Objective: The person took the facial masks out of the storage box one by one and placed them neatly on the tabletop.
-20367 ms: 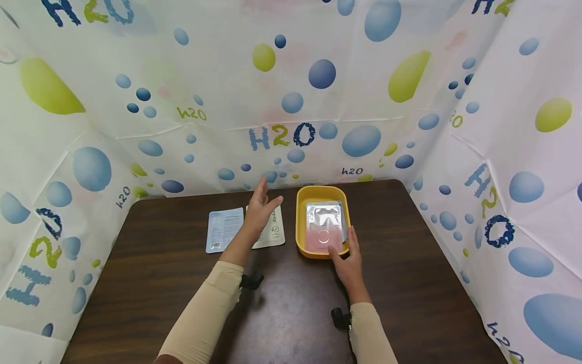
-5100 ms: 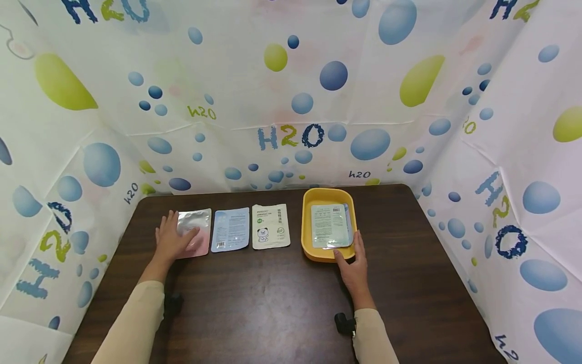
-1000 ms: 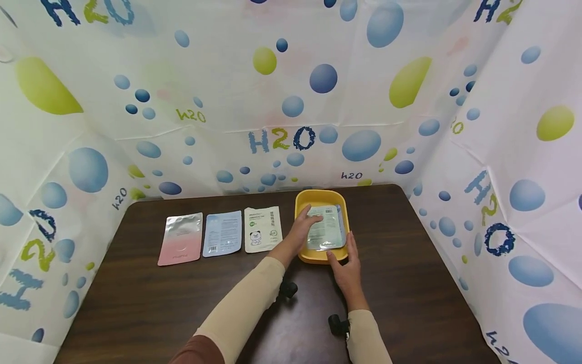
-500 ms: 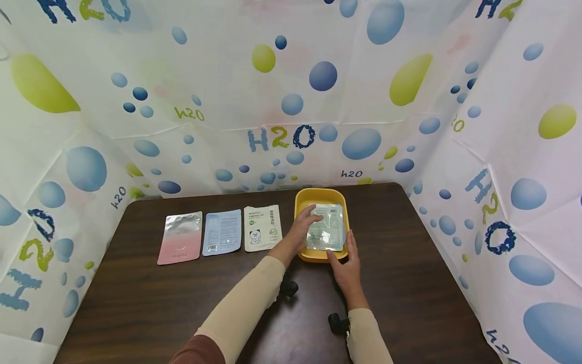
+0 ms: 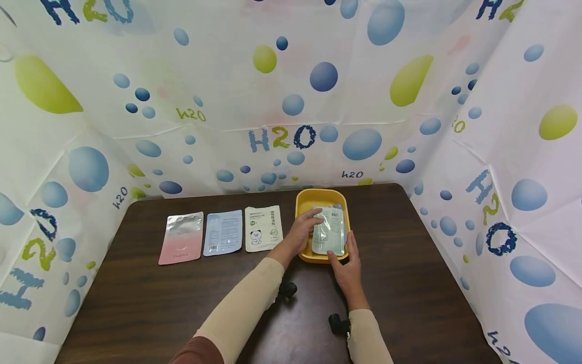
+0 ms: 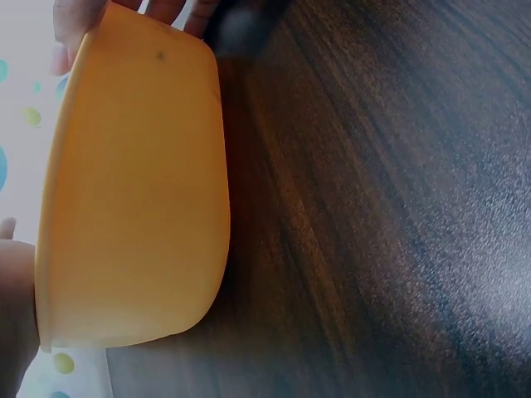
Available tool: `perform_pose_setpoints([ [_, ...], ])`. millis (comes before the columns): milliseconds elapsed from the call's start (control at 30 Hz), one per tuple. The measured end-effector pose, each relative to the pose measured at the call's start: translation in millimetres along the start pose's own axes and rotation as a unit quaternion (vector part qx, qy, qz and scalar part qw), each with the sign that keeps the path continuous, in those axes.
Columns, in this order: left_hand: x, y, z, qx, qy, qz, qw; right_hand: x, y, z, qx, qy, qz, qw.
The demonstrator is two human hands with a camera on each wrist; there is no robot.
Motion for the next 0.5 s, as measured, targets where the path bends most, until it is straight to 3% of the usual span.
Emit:
perform_pose_setpoints([
  [333, -3.1, -2.3, -1.3, 0.019, 0.015, 0.003, 0.9997, -0.3, -0.6, 0.2, 0.001, -0.002, -0.001, 1.000],
  [500, -3.8, -4.9, 0.3, 0.020, 0.011, -0.019, 0.9996, -0.9, -0.4, -0.9, 0.002, -0.002, -0.003, 1.000],
])
Point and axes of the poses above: each hand's wrist, its own x-axis towards the middle knuckle, its own y-axis out of the back of the hand, z = x × y, the point moved 7 cm from there along x, towards the middle knuckle, and after that the axes turned 13 degrees about x, right-handed, at the moved point
